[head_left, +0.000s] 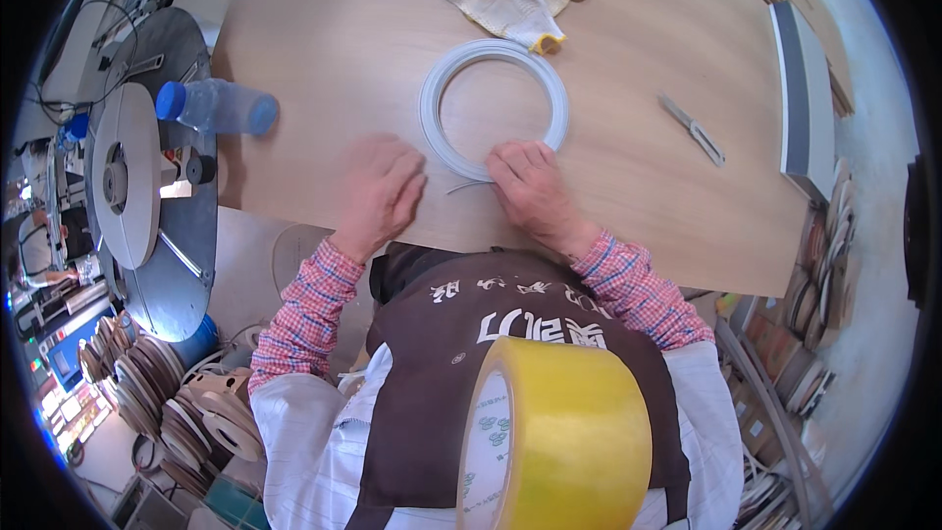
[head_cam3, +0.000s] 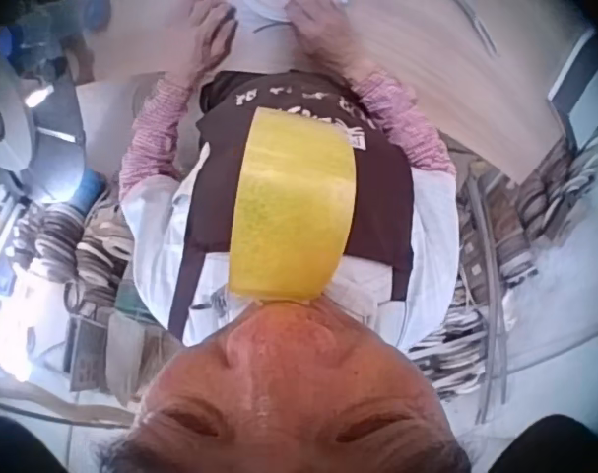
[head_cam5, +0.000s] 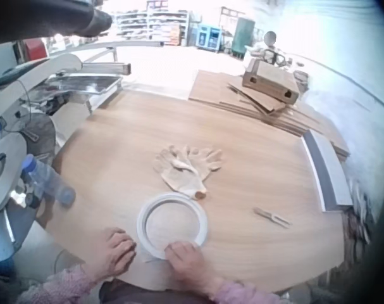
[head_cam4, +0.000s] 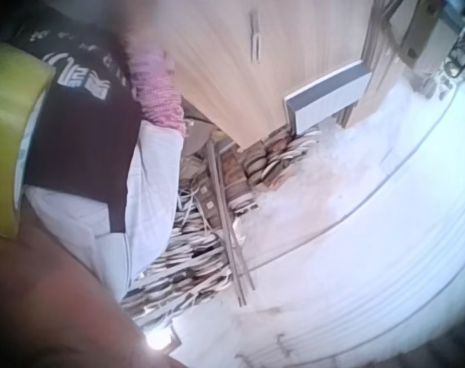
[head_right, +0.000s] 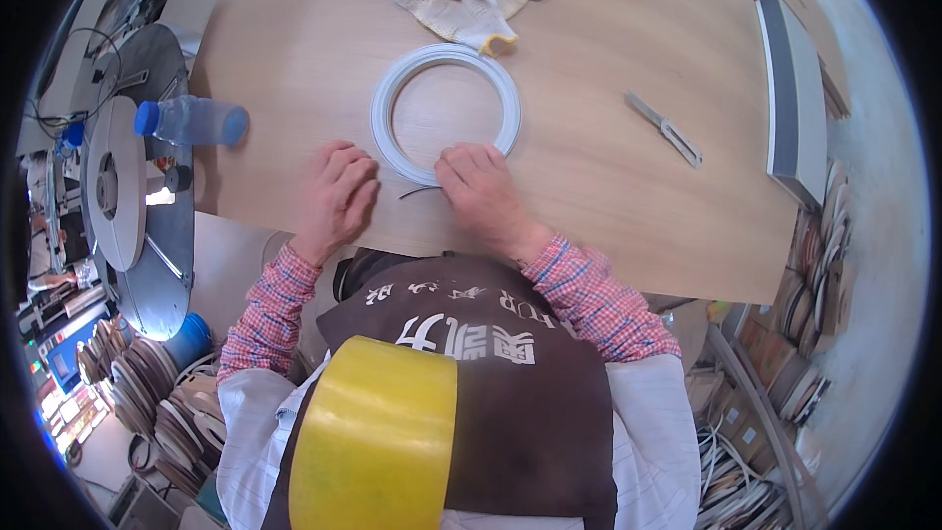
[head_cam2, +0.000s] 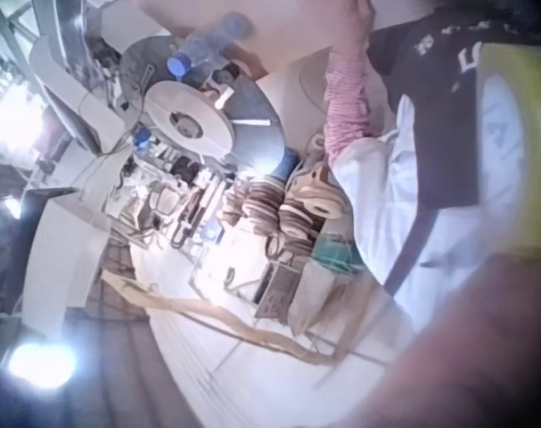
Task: The person applies yellow tape to the edges of several circular rings on a workbench. They use a utility knife to cut the tape and smooth it onto the rings, handling each ring individually.
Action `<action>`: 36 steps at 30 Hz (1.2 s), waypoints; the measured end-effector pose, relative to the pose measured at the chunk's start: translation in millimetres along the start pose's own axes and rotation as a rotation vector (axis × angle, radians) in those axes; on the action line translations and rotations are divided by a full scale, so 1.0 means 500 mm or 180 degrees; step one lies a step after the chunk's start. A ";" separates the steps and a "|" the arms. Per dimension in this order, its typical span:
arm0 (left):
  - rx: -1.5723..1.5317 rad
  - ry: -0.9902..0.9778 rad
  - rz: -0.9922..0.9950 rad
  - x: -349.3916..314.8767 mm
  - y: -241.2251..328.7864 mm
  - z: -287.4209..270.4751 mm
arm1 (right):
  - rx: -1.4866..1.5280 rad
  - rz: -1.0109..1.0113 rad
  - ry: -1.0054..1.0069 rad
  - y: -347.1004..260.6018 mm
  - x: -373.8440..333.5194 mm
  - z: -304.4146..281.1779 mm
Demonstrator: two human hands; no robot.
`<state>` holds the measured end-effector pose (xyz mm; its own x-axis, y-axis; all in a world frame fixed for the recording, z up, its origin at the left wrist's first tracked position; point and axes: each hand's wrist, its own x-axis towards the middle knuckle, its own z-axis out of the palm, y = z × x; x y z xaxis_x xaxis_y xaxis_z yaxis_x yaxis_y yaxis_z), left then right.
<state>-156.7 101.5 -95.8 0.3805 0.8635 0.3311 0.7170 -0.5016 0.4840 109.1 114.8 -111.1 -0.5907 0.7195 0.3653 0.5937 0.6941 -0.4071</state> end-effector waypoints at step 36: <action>0.0803 -0.0359 0.1084 0.076 -0.005 -0.011 | -0.0017 -0.0149 -0.0160 0.013 0.007 -0.013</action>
<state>-147.3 135.4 -80.2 0.6712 0.6586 0.3402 0.6546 -0.7420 0.1448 114.4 121.9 -107.2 -0.6445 0.6843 0.3412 0.5676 0.7271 -0.3862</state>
